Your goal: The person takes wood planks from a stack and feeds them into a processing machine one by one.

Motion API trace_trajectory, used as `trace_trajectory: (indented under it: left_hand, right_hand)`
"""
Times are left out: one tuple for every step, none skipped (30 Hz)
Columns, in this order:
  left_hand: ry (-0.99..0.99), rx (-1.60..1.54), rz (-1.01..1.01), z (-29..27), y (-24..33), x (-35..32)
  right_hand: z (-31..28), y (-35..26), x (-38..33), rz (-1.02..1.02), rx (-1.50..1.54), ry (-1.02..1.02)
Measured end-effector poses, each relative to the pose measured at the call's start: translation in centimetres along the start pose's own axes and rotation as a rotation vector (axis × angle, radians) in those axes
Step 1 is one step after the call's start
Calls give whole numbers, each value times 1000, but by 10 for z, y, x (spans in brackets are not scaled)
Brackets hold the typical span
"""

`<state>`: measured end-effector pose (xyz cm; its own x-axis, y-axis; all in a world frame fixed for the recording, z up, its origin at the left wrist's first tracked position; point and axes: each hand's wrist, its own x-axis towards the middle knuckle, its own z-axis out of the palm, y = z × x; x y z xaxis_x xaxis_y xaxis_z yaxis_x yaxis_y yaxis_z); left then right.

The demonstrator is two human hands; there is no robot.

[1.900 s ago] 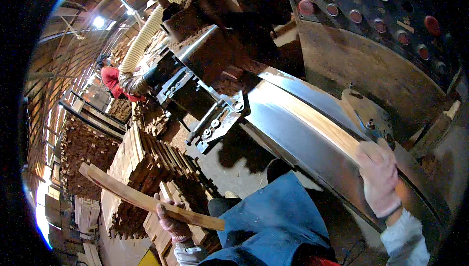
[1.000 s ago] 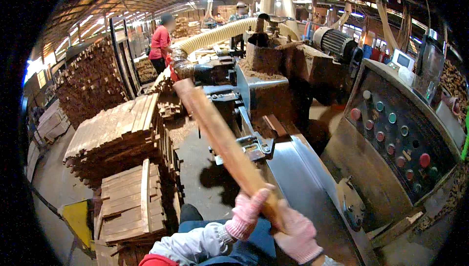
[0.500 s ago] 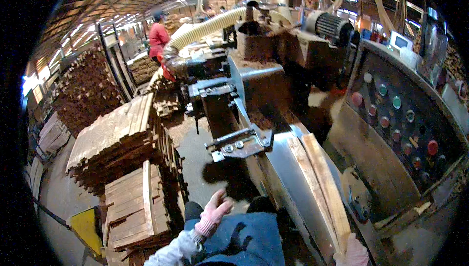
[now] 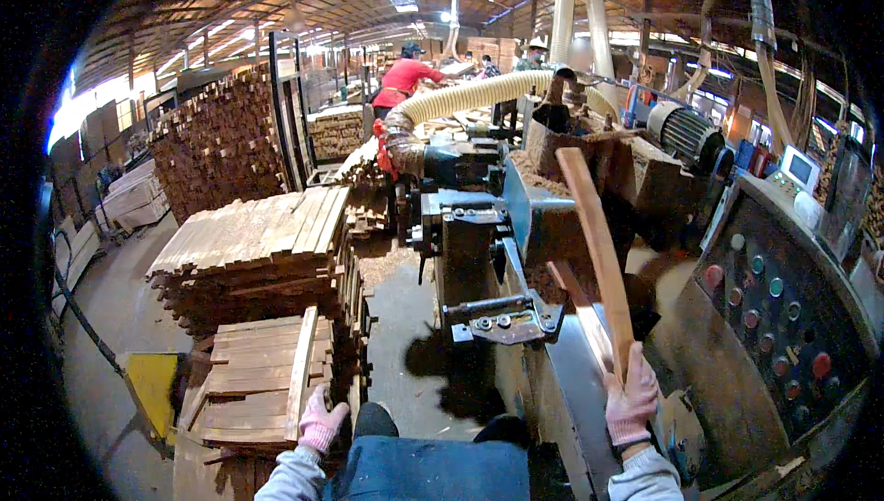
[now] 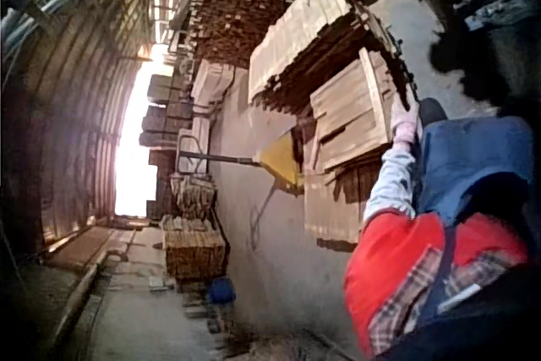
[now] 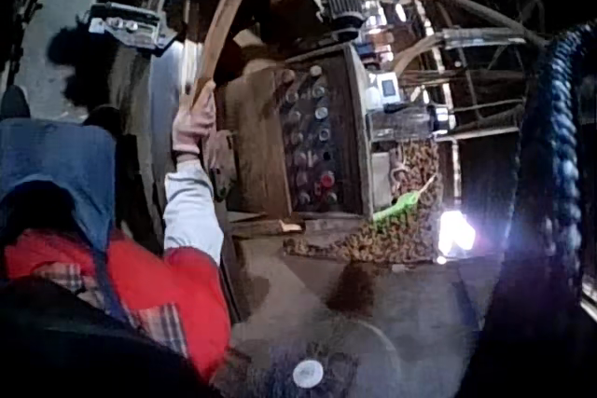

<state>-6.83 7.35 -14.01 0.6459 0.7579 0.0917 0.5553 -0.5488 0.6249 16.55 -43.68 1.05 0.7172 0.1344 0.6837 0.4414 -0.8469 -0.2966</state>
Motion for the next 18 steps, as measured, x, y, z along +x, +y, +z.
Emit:
trace_trajectory:
  left_hand:
    - [12, 113, -17, -1, 7, 7]
    - [-187, 178, -154, -10, 14, 21]
    - [-176, 288, -163, -9, 6, 26]
    - [-171, 401, -163, -11, 8, 31]
    - [-208, 513, -216, -17, 10, 35]
    - [-220, 563, -265, -16, 1, 41]
    - [-192, 601, -267, -10, -16, 46]
    - [-161, 639, -274, -8, -33, 49]
    - [-176, 633, -293, -7, -37, 56]
    - [-185, 629, -322, -8, -43, 62]
    - [-145, 628, -279, -3, -57, 66]
    - [-143, 628, -276, 0, -71, 71]
    - [-140, 631, -289, 1, -91, 72]
    - [-138, 627, -300, 6, -102, 70]
    - [-187, 681, -365, 2, -98, 69]
    - [-159, 668, -356, 6, -105, 69]
    - [-124, 669, -339, 13, -115, 73]
    - [-88, 667, -326, 19, -122, 74]
  right_hand:
    - [3, 2, 0, -71, -4, 31]
    - [-4, 2, -9, -57, 18, -26]
    - [-18, -7, -17, -46, 44, -84]
    - [-33, -12, -28, -25, 65, -143]
    - [-45, -12, -40, -30, 70, -135]
    - [-64, -18, -53, 73, 45, -208]
    - [-85, -21, -69, 83, -24, -240]
    - [-101, -13, -94, -7, -10, -179]
    - [-119, -1, -121, 86, -113, -232]
    - [-141, -18, -133, 113, -120, -235]
    - [-170, 7, -147, 335, -251, -593]
    - [-188, -5, -156, 198, -226, -512]
    - [-202, -20, -159, 48, -193, -441]
    - [-212, -27, -159, -50, -270, -442]
    - [-212, -28, -163, -119, -316, -390]
    - [-212, -29, -161, -185, -359, -334]
    - [-208, -28, -154, -225, -323, -305]
    - [-199, -28, -144, -270, -286, -275]
